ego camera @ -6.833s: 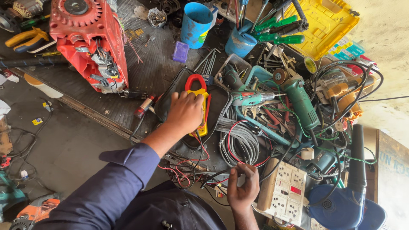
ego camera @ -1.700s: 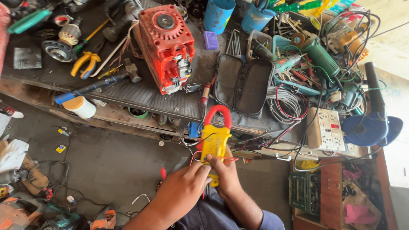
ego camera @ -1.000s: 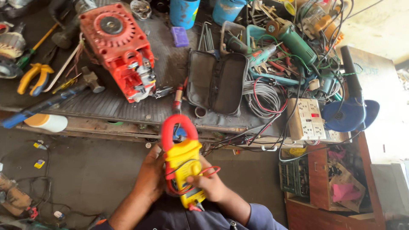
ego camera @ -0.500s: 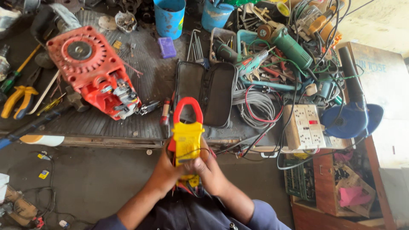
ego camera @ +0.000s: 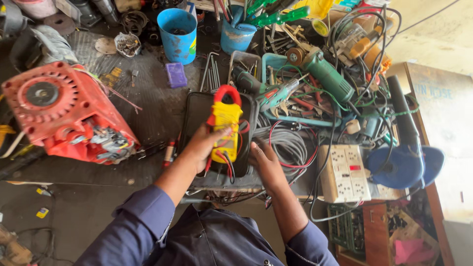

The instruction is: The person tests a red power tool with a clamp multimeter at a cluttered workbench, then disassembles it, using a screwdriver to remove screws and a hammer to tap components, handling the housing, rotor and other internal parts by hand.

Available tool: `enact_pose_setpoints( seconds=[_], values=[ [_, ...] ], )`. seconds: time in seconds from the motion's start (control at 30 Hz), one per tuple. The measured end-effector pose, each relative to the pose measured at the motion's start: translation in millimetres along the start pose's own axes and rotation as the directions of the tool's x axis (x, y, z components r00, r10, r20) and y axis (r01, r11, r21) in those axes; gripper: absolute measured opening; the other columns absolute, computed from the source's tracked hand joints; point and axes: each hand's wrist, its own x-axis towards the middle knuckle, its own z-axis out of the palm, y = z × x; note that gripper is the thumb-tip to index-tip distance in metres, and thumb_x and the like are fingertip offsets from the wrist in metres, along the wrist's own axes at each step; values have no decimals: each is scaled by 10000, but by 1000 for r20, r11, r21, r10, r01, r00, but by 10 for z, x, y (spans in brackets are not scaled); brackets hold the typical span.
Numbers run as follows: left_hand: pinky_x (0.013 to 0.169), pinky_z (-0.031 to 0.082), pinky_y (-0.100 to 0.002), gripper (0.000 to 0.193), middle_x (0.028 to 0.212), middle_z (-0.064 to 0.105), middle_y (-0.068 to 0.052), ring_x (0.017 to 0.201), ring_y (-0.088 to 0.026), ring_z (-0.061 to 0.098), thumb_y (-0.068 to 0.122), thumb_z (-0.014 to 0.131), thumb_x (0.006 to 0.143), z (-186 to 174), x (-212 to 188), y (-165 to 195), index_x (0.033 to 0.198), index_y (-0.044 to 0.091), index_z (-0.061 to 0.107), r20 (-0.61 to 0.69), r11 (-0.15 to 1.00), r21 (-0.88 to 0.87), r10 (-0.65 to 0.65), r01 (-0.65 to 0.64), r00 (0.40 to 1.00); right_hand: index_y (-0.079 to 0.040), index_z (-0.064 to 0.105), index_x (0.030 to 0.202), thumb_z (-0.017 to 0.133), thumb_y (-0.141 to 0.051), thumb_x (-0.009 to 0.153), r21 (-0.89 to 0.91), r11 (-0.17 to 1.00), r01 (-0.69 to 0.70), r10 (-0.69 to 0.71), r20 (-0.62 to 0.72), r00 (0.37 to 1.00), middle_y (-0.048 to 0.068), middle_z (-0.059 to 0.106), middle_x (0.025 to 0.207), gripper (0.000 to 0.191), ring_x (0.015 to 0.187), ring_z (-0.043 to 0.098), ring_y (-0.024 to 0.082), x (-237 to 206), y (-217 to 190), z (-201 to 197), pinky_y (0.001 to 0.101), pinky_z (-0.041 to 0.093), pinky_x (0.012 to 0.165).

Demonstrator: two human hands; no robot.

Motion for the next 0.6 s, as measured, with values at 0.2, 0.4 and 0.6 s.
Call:
enact_pose_setpoints(
  seconds=[0.2, 0.4, 0.6],
  values=[
    [964, 534, -363, 599, 1208, 651, -98, 1108, -169, 653, 224, 743, 920, 227, 274, -247, 1346, 4, 384, -48, 889, 393, 274, -234, 960, 50, 426, 1426, 562, -275, 1058, 416, 908, -54, -76, 290, 954, 195, 616, 1346, 509, 1245, 618, 287, 214, -69, 30, 399, 513, 1045],
    [1064, 485, -379, 661, 1373, 589, -147, 1275, -221, 599, 299, 650, 977, 317, 330, -401, 1471, 32, 301, 100, 831, 455, 308, -319, 946, -145, 323, 1480, 733, -11, 859, 444, 891, 88, -241, 299, 923, 80, 584, 1305, 756, 1198, 602, 249, 250, -9, -83, 433, 540, 985],
    [1063, 190, -626, 838, 1524, 389, -322, 1346, -504, 363, 549, 669, 877, 320, 380, -385, 1468, 36, 371, 330, -63, 928, 594, -367, 734, -63, 438, 1417, 782, -29, 808, 472, 863, 181, -301, 191, 934, 75, 622, 1265, 701, 1160, 640, 227, 344, 120, -292, 412, 554, 1010]
  ],
)
